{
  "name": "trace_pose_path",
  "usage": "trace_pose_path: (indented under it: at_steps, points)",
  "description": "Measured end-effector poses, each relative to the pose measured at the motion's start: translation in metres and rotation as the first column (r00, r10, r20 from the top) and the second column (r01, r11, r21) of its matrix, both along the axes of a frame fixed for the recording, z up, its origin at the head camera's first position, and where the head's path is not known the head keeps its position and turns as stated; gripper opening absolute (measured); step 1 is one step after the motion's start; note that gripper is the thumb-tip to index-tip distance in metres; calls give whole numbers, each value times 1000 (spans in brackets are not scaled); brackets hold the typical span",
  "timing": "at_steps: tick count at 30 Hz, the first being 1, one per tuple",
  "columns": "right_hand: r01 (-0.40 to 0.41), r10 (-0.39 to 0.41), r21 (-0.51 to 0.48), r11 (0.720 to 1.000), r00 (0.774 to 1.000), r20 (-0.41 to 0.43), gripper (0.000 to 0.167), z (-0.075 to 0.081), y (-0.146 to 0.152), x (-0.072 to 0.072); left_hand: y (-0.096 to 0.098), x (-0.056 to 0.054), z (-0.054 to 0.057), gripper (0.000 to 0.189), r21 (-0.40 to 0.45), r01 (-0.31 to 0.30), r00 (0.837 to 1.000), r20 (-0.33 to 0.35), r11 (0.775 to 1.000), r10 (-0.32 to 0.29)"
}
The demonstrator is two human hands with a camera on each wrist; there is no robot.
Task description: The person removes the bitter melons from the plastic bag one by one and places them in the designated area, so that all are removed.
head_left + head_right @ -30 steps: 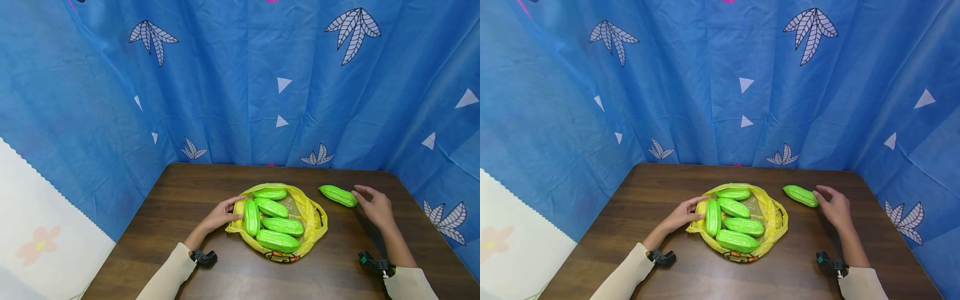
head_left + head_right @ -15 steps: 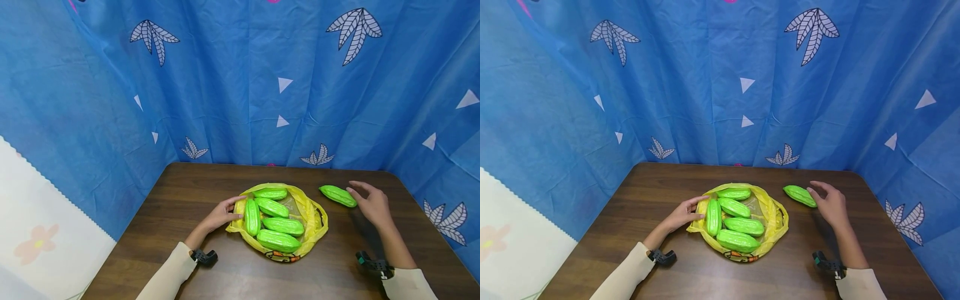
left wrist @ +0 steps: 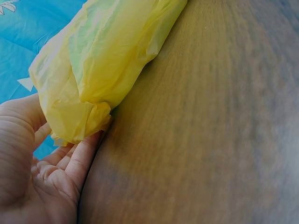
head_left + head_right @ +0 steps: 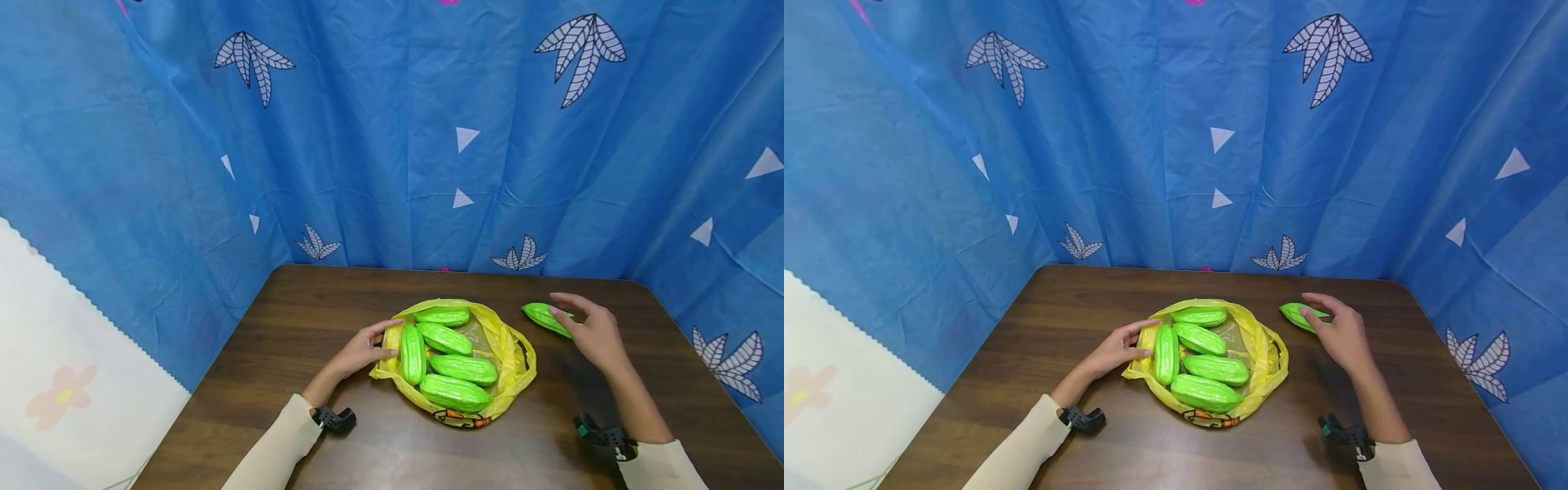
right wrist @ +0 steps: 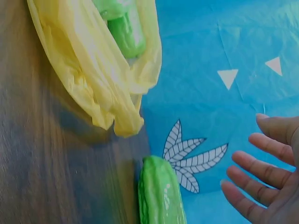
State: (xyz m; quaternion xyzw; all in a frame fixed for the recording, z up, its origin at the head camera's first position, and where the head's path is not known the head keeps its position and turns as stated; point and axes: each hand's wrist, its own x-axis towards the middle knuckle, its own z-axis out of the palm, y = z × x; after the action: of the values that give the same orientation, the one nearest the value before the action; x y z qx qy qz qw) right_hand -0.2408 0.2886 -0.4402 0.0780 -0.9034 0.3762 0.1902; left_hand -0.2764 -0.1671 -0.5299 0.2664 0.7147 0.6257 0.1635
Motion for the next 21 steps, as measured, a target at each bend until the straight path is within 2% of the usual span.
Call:
trace_pose_path:
  at_steps: [5, 14, 18, 21]
  points:
    - [-66, 65, -13, 998, 997, -27, 36, -2, -10, 1, -1, -1, 0, 65, -3, 0, 1000, -6, 1000, 0]
    - [-177, 177, -26, 984, 984, -13, 30, -6, -27, 4, 0, 0, -3, 66, 10, 1, 1000, 9, 1000, -1]
    - [-238, 238, -34, 971, 971, 4, 30, -6, -34, 6, 0, 0, -3, 67, 7, -3, 1000, 9, 1000, 3]
    - [-295, 298, -78, 952, 954, 33, 32, -5, -41, 7, 0, 0, -2, 67, 10, -4, 1000, 11, 1000, 4]
